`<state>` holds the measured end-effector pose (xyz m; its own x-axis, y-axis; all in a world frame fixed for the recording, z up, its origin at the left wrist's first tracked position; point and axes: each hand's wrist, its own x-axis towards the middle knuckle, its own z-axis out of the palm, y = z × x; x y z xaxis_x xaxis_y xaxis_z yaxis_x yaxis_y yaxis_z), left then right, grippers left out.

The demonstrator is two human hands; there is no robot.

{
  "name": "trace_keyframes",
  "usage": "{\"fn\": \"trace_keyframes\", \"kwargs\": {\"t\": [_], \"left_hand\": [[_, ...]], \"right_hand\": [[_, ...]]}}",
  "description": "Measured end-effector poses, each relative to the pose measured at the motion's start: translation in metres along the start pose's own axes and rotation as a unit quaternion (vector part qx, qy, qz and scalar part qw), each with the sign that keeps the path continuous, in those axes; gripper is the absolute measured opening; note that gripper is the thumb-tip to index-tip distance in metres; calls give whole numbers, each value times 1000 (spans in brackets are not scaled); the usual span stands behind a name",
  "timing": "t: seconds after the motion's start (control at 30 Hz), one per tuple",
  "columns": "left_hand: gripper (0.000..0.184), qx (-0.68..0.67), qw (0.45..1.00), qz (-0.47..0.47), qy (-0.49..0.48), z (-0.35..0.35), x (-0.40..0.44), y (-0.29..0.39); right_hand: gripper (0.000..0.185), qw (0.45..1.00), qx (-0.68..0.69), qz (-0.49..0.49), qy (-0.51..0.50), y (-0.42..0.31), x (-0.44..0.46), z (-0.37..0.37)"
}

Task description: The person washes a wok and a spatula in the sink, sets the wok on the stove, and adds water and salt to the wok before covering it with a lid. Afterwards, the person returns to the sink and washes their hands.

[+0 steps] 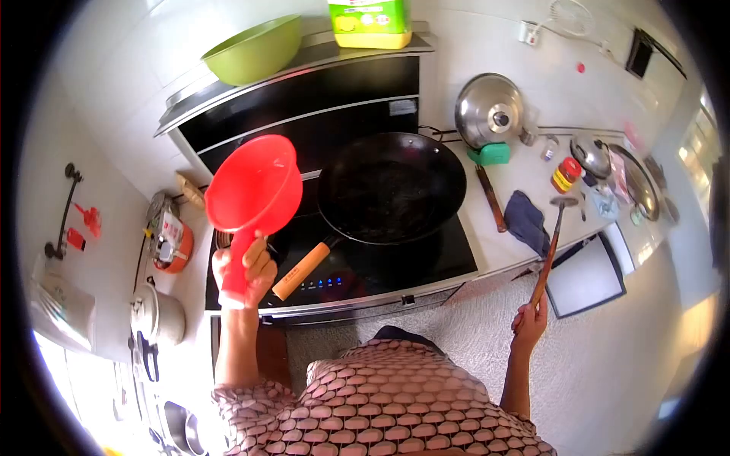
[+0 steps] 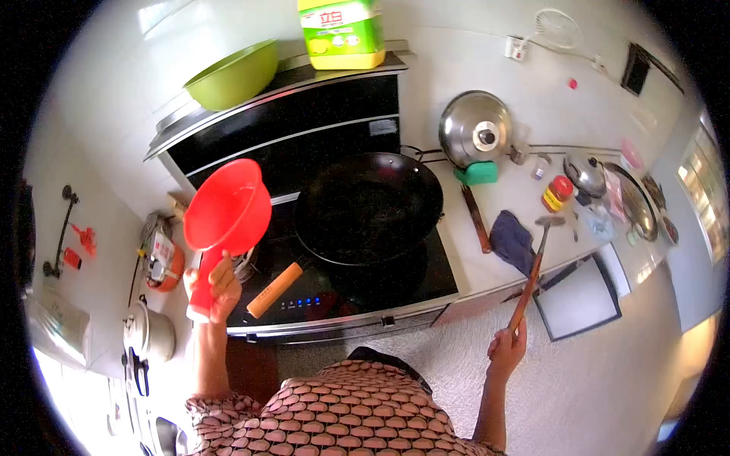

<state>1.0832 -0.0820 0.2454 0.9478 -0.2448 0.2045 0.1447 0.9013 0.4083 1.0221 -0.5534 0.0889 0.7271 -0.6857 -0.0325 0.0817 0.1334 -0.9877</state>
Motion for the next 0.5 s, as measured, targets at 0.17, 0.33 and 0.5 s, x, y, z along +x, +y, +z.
{"fn": "trace_keyframes", "kwargs": {"t": [0.17,0.33,0.5], "left_hand": [[53,47,993,103,44,5,-75,-16],[52,45,973,186,127,9,-148,-31],[49,74,939,263,208,17,-204,-43]], "right_hand": [[53,987,15,-84,-134,-28,24,38],[54,953,72,-97,-277,-38,30,80],[54,924,112,-70,-359,-31,19,113]]}}
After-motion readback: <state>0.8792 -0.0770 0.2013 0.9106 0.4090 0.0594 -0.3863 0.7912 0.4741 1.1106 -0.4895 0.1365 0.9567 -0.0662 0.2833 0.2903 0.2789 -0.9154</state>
